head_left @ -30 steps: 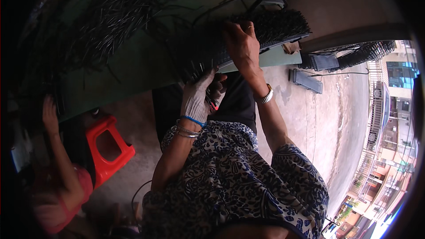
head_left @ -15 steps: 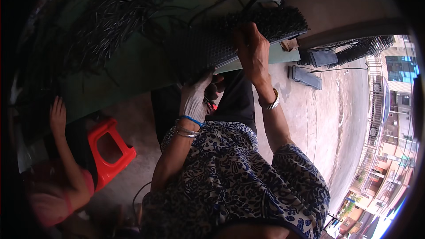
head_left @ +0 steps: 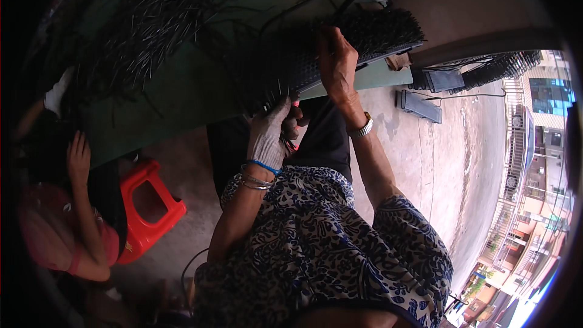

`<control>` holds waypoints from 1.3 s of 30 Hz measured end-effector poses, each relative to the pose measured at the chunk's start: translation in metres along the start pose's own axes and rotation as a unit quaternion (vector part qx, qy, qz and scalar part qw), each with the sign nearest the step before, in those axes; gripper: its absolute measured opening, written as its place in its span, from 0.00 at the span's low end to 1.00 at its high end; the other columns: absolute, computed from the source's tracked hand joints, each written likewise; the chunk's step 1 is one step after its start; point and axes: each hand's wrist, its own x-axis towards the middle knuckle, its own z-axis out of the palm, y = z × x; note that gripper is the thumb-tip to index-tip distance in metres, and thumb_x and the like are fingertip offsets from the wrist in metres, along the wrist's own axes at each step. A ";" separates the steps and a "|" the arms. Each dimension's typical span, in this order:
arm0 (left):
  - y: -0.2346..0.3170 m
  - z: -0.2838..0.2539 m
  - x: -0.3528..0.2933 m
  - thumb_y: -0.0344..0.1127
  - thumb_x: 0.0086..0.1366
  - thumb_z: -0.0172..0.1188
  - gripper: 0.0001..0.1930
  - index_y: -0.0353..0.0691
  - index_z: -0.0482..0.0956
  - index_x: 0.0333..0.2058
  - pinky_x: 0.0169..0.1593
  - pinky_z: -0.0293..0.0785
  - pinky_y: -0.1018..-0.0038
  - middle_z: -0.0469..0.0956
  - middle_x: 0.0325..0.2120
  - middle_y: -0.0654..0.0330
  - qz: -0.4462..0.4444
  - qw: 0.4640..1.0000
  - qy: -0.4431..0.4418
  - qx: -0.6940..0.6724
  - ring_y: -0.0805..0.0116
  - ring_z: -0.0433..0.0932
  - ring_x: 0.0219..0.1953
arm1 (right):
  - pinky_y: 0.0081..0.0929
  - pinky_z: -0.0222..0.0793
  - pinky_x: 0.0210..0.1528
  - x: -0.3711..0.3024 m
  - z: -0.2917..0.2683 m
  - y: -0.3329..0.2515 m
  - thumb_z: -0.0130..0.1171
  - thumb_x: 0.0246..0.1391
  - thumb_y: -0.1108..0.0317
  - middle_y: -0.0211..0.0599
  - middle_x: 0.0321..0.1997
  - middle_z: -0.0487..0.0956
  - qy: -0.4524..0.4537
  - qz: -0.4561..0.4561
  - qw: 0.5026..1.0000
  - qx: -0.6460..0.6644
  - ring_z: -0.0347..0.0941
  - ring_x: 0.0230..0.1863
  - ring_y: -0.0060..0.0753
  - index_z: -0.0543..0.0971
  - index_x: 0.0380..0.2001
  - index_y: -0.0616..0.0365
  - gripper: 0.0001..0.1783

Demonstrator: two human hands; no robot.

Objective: Inserting bundles of black bristles into a brush head using pliers at a workbench.

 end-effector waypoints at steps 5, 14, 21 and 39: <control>-0.003 -0.006 0.002 0.37 0.67 0.58 0.10 0.35 0.80 0.37 0.17 0.58 0.84 0.76 0.20 0.66 -0.007 1.000 -0.014 -0.009 0.83 0.66 0.14 | 0.33 0.72 0.32 -0.006 -0.002 -0.012 0.57 0.56 0.71 0.41 0.37 0.77 -0.037 -0.042 0.989 -0.134 0.77 0.33 0.40 0.78 0.40 0.57 0.08; 0.003 0.001 -0.011 0.40 0.65 0.61 0.11 0.38 0.81 0.33 0.15 0.58 0.86 0.75 0.18 0.67 -0.009 0.999 -0.004 0.041 0.85 0.65 0.13 | 0.21 0.67 0.31 -0.005 -0.034 -0.039 0.59 0.60 0.60 0.30 0.29 0.77 -0.361 0.183 0.899 0.166 0.70 0.29 0.18 0.77 0.45 0.64 0.18; 0.001 0.005 -0.009 0.40 0.65 0.61 0.10 0.38 0.81 0.32 0.16 0.59 0.86 0.75 0.18 0.67 0.038 0.997 0.003 0.070 0.85 0.66 0.13 | 0.19 0.65 0.29 -0.012 -0.042 -0.039 0.59 0.57 0.66 0.29 0.31 0.77 -0.374 0.212 0.856 0.287 0.69 0.29 0.16 0.78 0.40 0.64 0.12; 0.003 0.002 -0.001 0.46 0.65 0.60 0.16 0.36 0.77 0.38 0.20 0.71 0.81 0.82 0.28 0.54 -0.021 0.998 -0.035 0.040 0.68 0.81 0.24 | 0.22 0.70 0.30 0.003 -0.038 -0.022 0.53 0.60 0.74 0.36 0.25 0.80 -0.024 0.022 0.999 -0.037 0.79 0.27 0.26 0.74 0.34 0.61 0.02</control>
